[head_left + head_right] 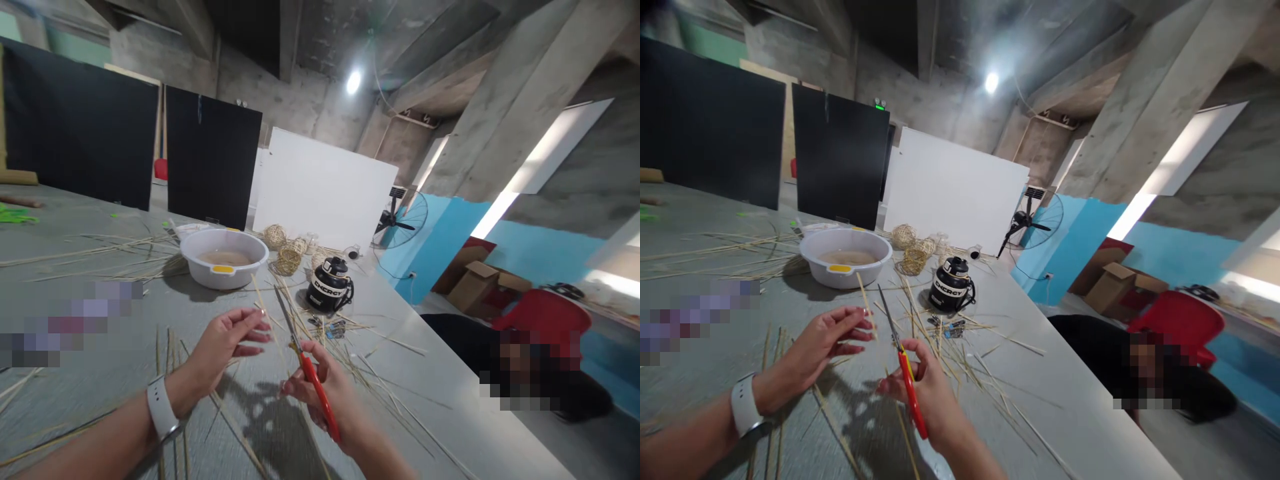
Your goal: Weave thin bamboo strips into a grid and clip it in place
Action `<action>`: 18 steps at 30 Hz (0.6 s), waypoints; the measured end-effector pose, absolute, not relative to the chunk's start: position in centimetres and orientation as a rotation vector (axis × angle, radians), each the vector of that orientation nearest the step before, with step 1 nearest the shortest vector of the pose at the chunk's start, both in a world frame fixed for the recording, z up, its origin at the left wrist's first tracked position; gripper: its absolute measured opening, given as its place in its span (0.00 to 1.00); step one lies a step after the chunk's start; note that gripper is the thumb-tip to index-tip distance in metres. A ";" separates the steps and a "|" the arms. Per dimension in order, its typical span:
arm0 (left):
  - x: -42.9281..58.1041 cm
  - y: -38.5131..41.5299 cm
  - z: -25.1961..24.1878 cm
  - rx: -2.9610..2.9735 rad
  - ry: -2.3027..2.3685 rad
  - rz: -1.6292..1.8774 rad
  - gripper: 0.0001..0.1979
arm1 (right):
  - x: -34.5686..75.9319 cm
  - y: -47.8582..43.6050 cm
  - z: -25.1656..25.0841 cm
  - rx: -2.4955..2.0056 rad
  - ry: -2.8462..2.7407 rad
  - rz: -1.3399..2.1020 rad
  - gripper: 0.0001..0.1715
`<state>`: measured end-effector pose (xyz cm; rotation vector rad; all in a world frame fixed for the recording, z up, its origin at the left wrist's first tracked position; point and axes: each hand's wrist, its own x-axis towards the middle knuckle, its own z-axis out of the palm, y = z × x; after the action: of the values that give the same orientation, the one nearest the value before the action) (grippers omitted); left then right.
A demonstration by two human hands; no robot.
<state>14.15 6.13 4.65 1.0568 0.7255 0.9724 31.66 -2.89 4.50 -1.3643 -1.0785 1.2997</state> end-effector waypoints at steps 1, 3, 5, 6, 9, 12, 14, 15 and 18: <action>13.7 6.5 5.0 1.063 0.739 1.035 0.16 | 31.7 -2.9 4.5 -1.376 -1.082 1.309 0.40; 12.9 7.4 5.6 1.097 0.748 1.131 0.18 | 31.6 -3.0 4.6 -1.390 -1.092 1.341 0.39; 12.3 8.0 6.1 1.155 0.750 1.168 0.18 | 31.5 -3.1 4.5 -1.408 -1.106 1.355 0.38; 12.0 8.2 6.2 1.182 0.756 1.171 0.18 | 31.4 -3.1 4.4 -1.420 -1.114 1.351 0.38; 11.9 8.5 6.1 1.204 0.764 1.150 0.17 | 31.3 -3.1 4.1 -1.432 -1.146 1.336 0.38; 12.0 8.4 6.1 1.153 0.720 1.097 0.15 | 31.4 -3.1 3.6 -1.383 -1.191 1.337 0.38; 12.0 8.2 6.2 1.111 0.703 1.066 0.14 | 31.5 -2.9 3.2 -1.368 -1.213 1.298 0.36; 12.0 8.2 6.3 1.091 0.701 1.059 0.14 | 31.6 -2.9 3.1 -1.371 -1.224 1.264 0.35; 12.0 8.1 6.6 1.049 0.695 1.049 0.13 | 31.8 -2.8 3.0 -1.377 -1.278 1.196 0.34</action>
<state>11.97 8.10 6.55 1.0488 0.6951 1.0487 31.85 -2.80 2.96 -1.3774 -1.2784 1.1963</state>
